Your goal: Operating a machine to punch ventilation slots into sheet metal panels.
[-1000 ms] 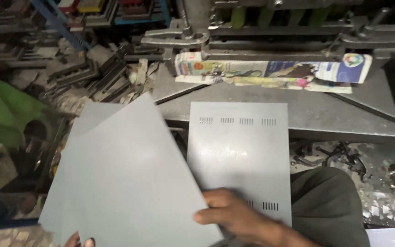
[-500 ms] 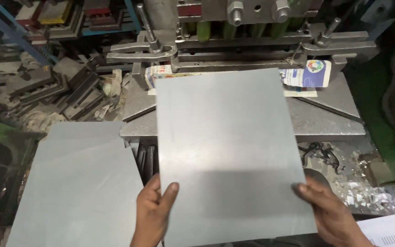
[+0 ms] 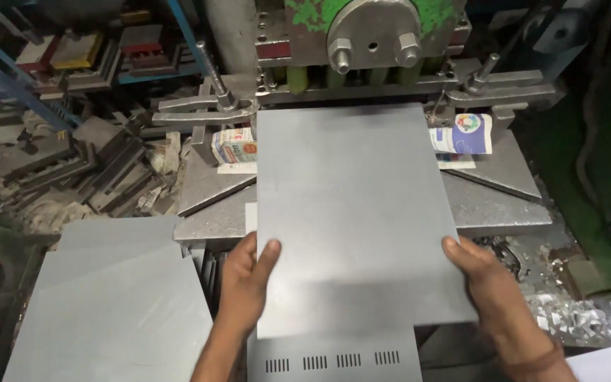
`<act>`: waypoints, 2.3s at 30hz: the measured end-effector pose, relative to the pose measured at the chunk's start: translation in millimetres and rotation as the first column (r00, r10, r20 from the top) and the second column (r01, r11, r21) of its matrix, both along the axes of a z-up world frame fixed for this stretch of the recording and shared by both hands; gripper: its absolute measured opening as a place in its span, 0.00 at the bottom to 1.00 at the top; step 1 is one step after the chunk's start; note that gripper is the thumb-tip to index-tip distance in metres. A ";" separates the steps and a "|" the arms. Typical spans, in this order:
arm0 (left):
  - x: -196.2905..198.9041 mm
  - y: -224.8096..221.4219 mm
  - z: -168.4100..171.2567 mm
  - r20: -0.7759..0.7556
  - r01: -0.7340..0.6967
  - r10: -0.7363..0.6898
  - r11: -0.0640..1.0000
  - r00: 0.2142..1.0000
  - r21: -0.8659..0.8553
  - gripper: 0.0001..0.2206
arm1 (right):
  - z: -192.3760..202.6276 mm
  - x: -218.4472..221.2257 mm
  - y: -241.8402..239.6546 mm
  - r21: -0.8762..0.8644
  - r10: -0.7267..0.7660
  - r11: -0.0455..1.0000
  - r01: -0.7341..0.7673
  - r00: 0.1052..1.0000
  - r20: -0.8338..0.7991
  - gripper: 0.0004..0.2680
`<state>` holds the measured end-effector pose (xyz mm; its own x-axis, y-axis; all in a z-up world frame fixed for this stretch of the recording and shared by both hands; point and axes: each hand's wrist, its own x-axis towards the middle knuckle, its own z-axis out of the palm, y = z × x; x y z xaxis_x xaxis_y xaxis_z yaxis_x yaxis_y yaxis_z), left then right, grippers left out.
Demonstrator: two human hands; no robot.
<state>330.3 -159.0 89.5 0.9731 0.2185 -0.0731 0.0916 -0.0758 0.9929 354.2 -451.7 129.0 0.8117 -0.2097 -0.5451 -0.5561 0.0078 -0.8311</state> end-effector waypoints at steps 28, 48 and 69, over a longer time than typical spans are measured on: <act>132.1 13.9 -29.7 0.089 0.026 -0.015 0.992 0.996 -0.123 0.16 | -61.0 127.9 -46.7 0.243 0.051 0.961 -0.136 0.944 0.326 0.07; 131.9 13.0 -28.8 0.051 -0.018 0.027 0.984 0.998 -0.177 0.12 | -50.1 124.3 -37.1 0.200 0.053 0.972 -0.120 0.948 0.315 0.07; 48.5 59.7 115.6 -0.253 0.450 -0.378 0.655 0.891 0.607 0.11 | 49.3 -1.0 42.7 -0.791 0.699 0.612 0.007 0.463 0.545 0.29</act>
